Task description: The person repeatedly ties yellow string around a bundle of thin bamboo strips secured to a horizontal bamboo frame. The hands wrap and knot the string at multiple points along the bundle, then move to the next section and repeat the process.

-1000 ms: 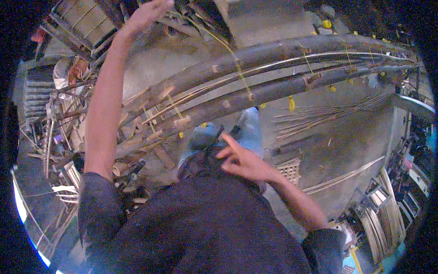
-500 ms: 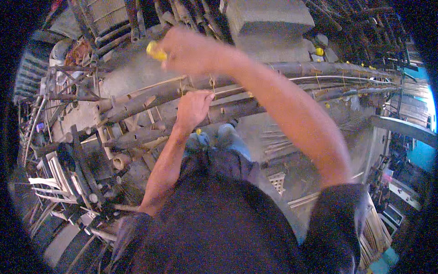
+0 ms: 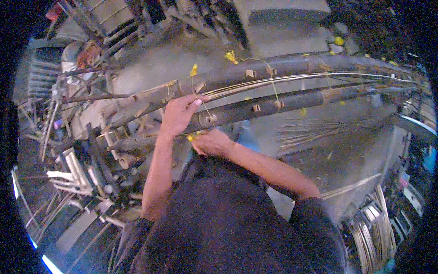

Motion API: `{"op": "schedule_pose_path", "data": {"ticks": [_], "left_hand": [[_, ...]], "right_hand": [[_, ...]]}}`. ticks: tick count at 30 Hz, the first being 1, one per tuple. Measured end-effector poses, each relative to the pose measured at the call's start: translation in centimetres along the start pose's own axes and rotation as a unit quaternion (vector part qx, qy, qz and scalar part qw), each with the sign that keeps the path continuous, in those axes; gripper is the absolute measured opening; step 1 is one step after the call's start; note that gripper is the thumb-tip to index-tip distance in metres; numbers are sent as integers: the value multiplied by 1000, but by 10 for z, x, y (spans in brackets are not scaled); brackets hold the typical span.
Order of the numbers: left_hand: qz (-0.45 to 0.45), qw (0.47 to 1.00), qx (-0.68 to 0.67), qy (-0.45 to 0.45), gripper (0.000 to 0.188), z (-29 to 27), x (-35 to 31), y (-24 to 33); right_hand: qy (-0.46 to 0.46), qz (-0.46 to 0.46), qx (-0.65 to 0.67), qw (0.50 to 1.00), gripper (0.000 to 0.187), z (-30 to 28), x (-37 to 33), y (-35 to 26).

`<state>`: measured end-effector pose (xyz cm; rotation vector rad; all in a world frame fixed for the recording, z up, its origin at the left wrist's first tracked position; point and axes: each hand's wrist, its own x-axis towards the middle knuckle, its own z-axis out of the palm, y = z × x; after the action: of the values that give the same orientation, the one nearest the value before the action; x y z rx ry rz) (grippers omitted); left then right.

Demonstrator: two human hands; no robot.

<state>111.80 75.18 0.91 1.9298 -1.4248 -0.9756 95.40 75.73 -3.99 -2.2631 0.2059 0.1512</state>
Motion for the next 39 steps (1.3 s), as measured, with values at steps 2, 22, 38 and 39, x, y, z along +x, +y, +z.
{"op": "schedule_pose_path", "data": {"ticks": [2,22,38,39], "left_hand": [[35,963,-268,2,29,-9,4,3],[119,980,-139,81,25,-118,10,-59],[89,960,-265,-18,18,-137,-138,-111],[82,960,-266,-8,18,-137,-138,-112]], "right_hand": [[172,-115,69,976,9,-18,0,-12],[666,390,515,372,39,20,105,-41],[707,300,514,382,17,41,98,-54],[677,318,510,425,18,52,86,-76]]}}
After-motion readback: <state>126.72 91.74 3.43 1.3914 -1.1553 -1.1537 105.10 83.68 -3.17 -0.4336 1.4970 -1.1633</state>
